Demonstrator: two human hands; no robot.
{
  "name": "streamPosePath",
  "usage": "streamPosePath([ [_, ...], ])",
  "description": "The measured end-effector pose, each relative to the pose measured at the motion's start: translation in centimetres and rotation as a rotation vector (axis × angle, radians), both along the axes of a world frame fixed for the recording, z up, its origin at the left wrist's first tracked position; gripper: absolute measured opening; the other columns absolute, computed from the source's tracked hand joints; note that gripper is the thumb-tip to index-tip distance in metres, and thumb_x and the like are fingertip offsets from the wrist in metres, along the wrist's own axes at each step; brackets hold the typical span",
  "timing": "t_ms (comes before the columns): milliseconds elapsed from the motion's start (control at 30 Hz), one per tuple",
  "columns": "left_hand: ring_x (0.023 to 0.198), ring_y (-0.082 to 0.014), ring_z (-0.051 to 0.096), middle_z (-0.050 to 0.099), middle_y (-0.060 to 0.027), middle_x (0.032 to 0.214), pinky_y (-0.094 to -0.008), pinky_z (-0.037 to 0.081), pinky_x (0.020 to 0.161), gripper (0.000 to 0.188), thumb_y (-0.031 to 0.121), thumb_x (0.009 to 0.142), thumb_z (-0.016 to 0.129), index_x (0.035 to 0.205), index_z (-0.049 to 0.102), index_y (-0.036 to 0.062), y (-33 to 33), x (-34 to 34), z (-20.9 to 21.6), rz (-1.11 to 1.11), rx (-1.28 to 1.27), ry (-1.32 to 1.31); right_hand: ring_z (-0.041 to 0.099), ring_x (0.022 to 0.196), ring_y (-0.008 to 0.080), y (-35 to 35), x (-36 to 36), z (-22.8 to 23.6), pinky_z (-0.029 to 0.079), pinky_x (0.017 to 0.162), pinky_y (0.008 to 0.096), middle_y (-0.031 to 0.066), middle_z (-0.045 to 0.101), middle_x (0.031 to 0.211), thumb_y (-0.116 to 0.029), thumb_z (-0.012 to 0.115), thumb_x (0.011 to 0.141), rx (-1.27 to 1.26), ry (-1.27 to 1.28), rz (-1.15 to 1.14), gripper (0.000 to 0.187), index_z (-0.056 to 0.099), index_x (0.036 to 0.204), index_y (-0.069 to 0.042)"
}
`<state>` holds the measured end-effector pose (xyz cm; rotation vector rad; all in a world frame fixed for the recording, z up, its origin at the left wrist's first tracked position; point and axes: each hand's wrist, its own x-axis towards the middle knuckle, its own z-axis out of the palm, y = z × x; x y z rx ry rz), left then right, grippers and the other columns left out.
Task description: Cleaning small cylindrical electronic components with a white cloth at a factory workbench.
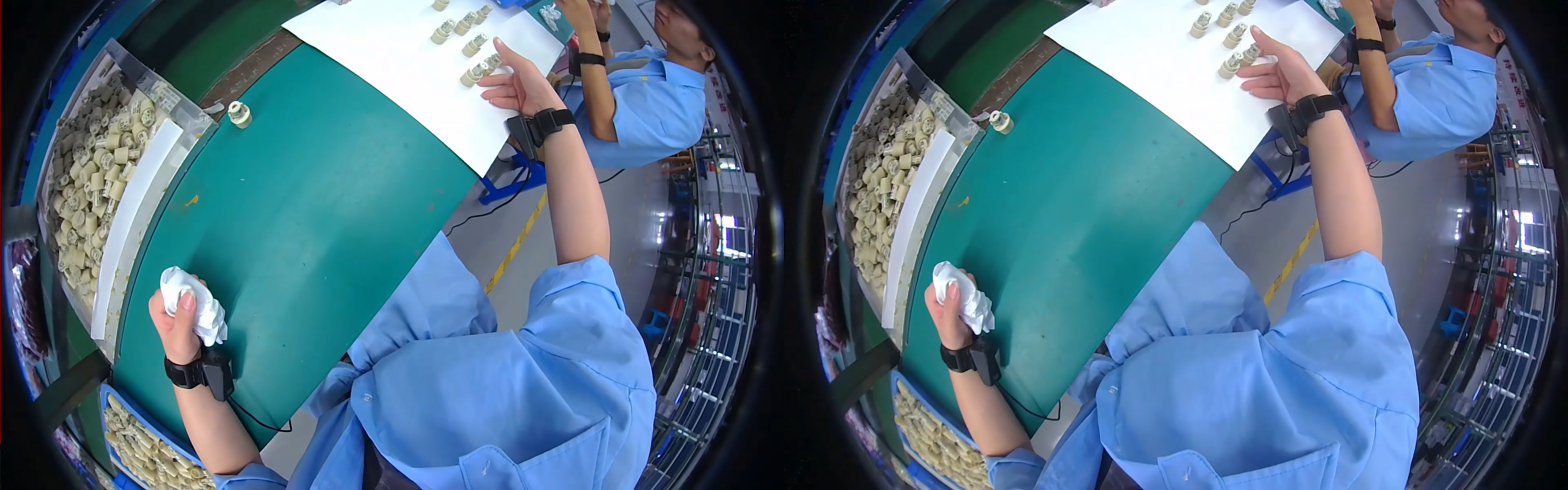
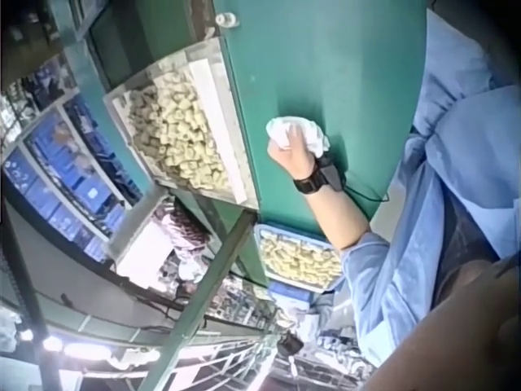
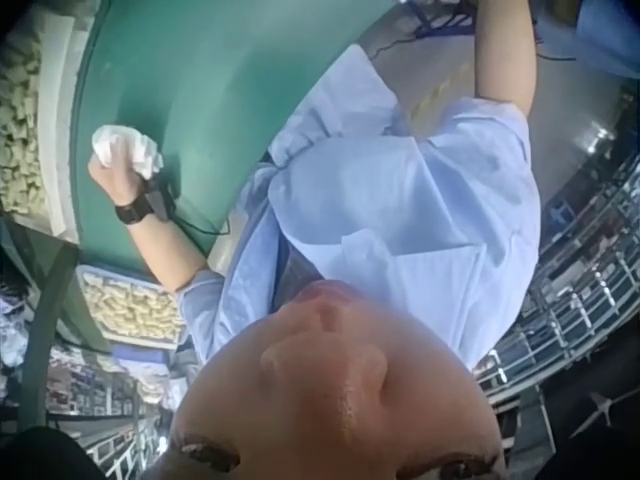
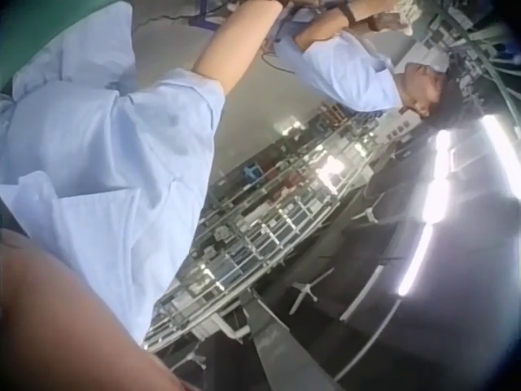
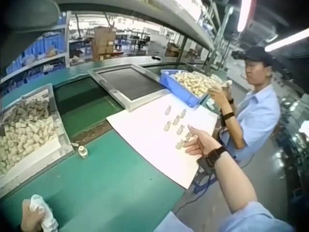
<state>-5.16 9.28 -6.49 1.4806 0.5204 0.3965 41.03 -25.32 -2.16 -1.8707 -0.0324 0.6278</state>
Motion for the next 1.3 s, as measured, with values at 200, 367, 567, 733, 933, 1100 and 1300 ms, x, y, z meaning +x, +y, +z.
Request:
streamPosePath([
  [200, 0.067, -0.0119, 0.055, 0.062, -0.0068, 0.081, -0.0244, 0.042, 0.060, 0.034, 0.029, 0.085, 0.066, 0.094, 0.061, -0.0029, -0.1, -0.1, -0.4, 0.035, 0.020, 0.027, 0.071, 0.065, 0.0196, -0.1, 0.2, -0.4, 0.059, 0.056, 0.0235, 0.0185, 0.070, 0.087, -0.053, 0.063, 0.086, -0.018, -0.002, 0.036, 0.077, 0.039, 0.131, 0.005],
  [367, 0.071, -0.0136, 0.057, 0.062, -0.0081, 0.085, -0.0254, 0.044, 0.061, 0.034, 0.028, 0.086, 0.066, 0.098, 0.060, -0.0027, 0.5, -0.5, -0.6, -0.012, 0.009, 0.030, 0.071, 0.069, 0.0187, -0.4, 0.1, -0.4, 0.060, 0.059, 0.0234, 0.0183, 0.070, 0.090, -0.051, 0.064, 0.086, -0.034, 0.001, 0.053, 0.076, 0.039, 0.133, 0.003],
  [567, 0.069, -0.0139, 0.057, 0.063, -0.0079, 0.085, -0.0257, 0.045, 0.060, 0.030, 0.024, 0.088, 0.065, 0.100, 0.059, -0.0023, 0.6, -0.6, -0.6, -0.054, 0.000, 0.061, 0.070, 0.075, 0.0172, -0.2, 0.1, -0.4, 0.059, 0.065, 0.0231, 0.0172, 0.069, 0.096, -0.049, 0.065, 0.087, -0.040, -0.070, 0.098, 0.074, 0.038, 0.133, 0.002],
  [733, 0.063, -0.0109, 0.054, 0.060, -0.0042, 0.078, -0.0241, 0.042, 0.056, 0.028, 0.026, 0.088, 0.066, 0.094, 0.060, -0.0007, 0.0, 0.4, 0.3, -0.090, 0.047, 0.071, 0.070, 0.083, 0.0213, -0.4, -0.1, 0.0, 0.059, 0.064, 0.0232, 0.0230, 0.066, 0.102, -0.047, 0.064, 0.088, -0.031, -0.049, 0.115, 0.075, 0.036, 0.134, 0.005],
  [933, 0.058, -0.0086, 0.051, 0.058, -0.0014, 0.071, -0.0227, 0.039, 0.051, 0.024, 0.025, 0.089, 0.065, 0.086, 0.058, 0.0020, -0.3, 0.8, 0.3, -0.100, 0.044, 0.054, 0.070, 0.080, 0.0183, -0.3, 0.1, -0.1, 0.059, 0.064, 0.0213, 0.0186, 0.068, 0.097, -0.046, 0.062, 0.089, 0.026, 0.044, 0.036, 0.065, 0.042, 0.132, -0.001],
  [1100, 0.056, -0.0081, 0.051, 0.057, -0.0004, 0.070, -0.0221, 0.038, 0.049, 0.023, 0.024, 0.090, 0.064, 0.084, 0.058, 0.0029, -0.6, 1.3, 1.1, -0.122, 0.034, 0.059, 0.070, 0.082, 0.0228, -0.2, 0.0, -0.3, 0.059, 0.068, 0.0250, 0.0230, 0.066, 0.101, -0.033, 0.062, 0.091, 0.121, 0.000, -0.017, 0.051, 0.049, 0.125, 0.003],
  [1300, 0.056, -0.0072, 0.053, 0.060, -0.0006, 0.069, -0.0229, 0.040, 0.049, 0.020, 0.018, 0.091, 0.064, 0.080, 0.060, 0.0017, -1.0, 1.5, 1.3, -0.095, 0.007, 0.032, 0.069, 0.086, 0.0289, -2.3, -0.6, 0.8, 0.059, 0.073, 0.0282, 0.0242, 0.066, 0.102, -0.024, 0.060, 0.091, 0.298, -0.075, -0.243, 0.044, 0.052, 0.124, 0.004],
])
